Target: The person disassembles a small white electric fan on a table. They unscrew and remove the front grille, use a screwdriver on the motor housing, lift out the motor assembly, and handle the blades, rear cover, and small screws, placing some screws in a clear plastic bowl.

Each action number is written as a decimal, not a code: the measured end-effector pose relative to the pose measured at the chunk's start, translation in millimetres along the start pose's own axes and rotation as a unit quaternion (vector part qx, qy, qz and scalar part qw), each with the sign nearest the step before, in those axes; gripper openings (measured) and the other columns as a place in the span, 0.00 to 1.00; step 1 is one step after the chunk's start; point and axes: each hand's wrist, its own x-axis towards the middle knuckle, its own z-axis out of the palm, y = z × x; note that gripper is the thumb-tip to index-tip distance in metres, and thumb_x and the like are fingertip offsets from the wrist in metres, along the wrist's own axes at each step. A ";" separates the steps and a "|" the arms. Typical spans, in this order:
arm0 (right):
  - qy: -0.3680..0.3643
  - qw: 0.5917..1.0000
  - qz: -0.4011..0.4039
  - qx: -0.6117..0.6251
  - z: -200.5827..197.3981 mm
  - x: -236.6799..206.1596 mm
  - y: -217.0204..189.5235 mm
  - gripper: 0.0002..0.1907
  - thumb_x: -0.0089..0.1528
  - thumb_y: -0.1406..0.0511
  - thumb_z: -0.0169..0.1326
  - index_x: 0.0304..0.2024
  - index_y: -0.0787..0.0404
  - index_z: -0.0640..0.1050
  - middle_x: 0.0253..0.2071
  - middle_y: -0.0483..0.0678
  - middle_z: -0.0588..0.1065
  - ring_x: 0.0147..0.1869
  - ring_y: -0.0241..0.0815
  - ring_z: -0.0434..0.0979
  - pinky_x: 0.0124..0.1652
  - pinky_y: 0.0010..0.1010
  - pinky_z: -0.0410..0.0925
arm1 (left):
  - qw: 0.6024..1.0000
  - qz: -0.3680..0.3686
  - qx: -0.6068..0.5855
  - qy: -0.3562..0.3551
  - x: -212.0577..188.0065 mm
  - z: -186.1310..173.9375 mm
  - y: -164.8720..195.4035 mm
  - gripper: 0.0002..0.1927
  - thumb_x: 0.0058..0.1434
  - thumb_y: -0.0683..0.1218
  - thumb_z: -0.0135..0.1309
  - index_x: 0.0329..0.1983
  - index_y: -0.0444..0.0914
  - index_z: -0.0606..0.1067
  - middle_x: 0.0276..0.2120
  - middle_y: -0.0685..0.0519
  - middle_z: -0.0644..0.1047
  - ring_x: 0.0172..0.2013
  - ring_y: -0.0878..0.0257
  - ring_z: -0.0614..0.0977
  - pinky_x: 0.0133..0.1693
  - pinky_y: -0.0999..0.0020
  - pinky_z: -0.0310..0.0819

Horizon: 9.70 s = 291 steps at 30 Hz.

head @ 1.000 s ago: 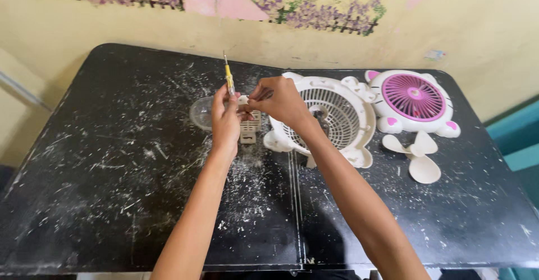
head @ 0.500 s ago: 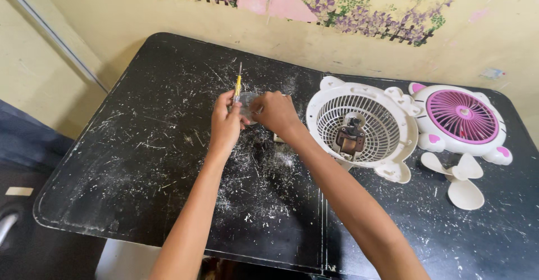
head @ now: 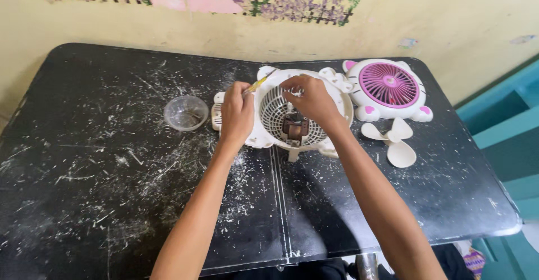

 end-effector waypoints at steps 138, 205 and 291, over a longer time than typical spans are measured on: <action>0.039 0.899 0.071 0.431 -35.0 -22.1 16.5 0.14 0.60 0.70 0.64 0.49 0.68 0.81 0.40 0.45 0.82 0.45 0.32 0.80 0.47 0.23 0.72 | 0.976 0.045 -0.175 -0.119 30.5 -22.9 105.4 0.17 0.54 0.47 0.68 0.44 0.37 0.79 0.34 0.60 0.79 0.29 0.75 0.70 0.30 0.78 0.63; -0.153 0.780 0.015 0.606 -48.0 -41.8 22.9 0.21 0.59 0.59 0.70 0.47 0.67 0.82 0.43 0.51 0.81 0.50 0.45 0.81 0.55 0.42 0.72 | 0.847 -0.054 -0.433 -0.305 34.5 -39.2 88.2 0.20 0.61 0.48 0.62 0.53 0.33 0.78 0.42 0.54 0.83 0.43 0.69 0.82 0.51 0.70 0.77; -0.072 0.683 0.028 0.727 -53.7 -38.8 13.1 0.46 0.60 0.65 0.69 0.76 0.71 0.62 0.53 0.53 0.78 0.49 0.46 0.84 0.45 0.29 0.79 | 0.959 0.104 -0.248 -0.085 32.4 -74.5 143.9 0.13 0.59 0.46 0.66 0.43 0.37 0.77 0.35 0.60 0.74 0.35 0.72 0.69 0.39 0.75 0.63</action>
